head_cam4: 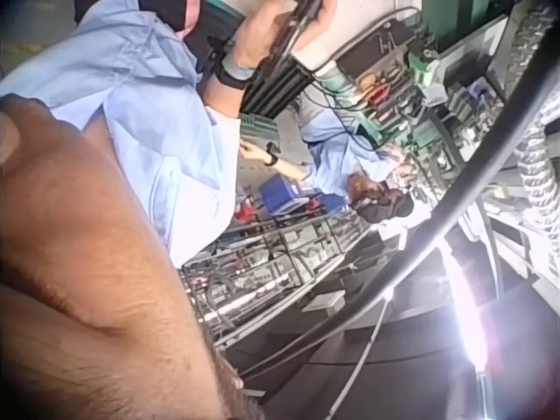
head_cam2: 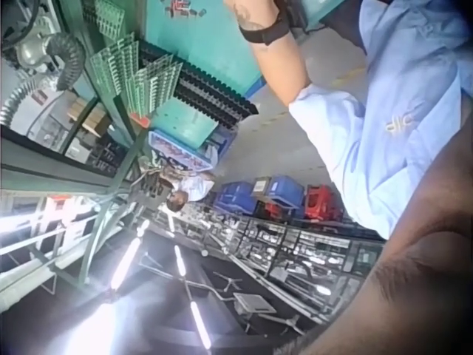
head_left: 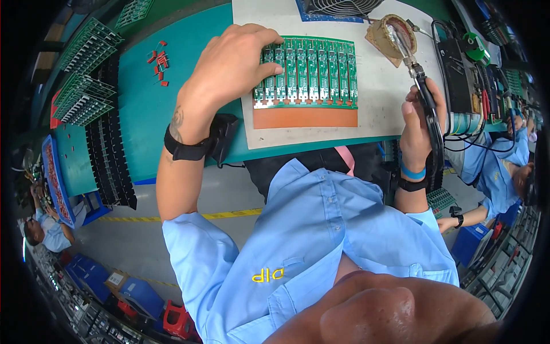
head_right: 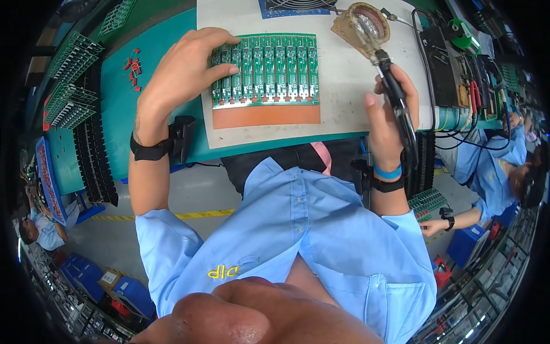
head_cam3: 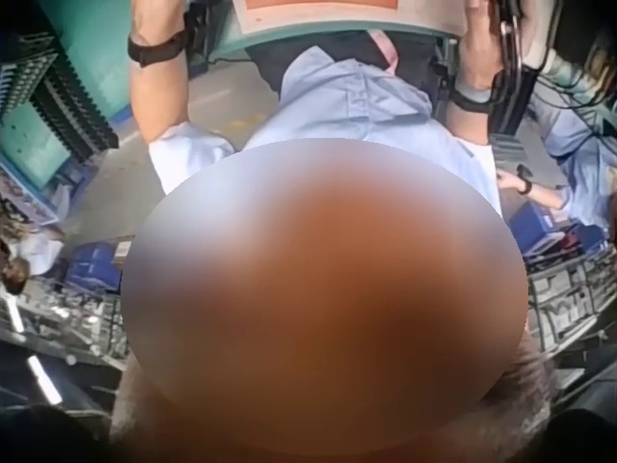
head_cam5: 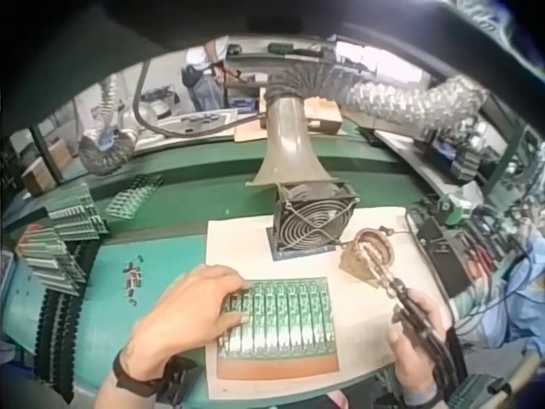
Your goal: Soldering components onto a printed circuit board at a factory workstation.
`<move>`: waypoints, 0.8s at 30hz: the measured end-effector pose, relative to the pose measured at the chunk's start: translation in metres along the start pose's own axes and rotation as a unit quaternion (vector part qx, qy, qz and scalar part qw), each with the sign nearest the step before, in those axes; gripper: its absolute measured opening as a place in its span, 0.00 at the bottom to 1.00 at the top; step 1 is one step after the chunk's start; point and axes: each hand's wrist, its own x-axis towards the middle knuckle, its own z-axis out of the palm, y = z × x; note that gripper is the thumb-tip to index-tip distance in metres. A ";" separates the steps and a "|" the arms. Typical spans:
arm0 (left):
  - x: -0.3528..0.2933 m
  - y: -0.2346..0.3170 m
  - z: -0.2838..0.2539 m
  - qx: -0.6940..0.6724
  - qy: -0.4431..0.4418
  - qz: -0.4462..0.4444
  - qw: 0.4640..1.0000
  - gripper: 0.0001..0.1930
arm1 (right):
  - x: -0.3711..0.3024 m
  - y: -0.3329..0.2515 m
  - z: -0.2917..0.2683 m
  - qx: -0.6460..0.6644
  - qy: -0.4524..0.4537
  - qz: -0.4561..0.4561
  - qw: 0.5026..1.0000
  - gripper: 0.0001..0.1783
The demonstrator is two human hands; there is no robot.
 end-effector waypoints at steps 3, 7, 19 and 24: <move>-0.005 -0.009 0.005 -0.023 0.036 0.031 0.999 0.22 | -0.003 -0.015 0.012 0.003 -0.107 -0.065 0.992 0.25; -0.010 -0.012 0.005 -0.060 0.057 0.031 0.996 0.23 | -0.002 -0.024 0.036 0.002 -0.267 -0.075 0.961 0.25; -0.013 -0.014 -0.003 -0.052 -0.005 -0.010 0.999 0.23 | 0.000 -0.021 0.072 -0.007 -0.291 -0.008 0.957 0.23; -0.013 -0.015 -0.001 -0.048 0.000 -0.012 0.999 0.23 | 0.003 -0.023 0.073 -0.020 -0.301 0.000 0.953 0.23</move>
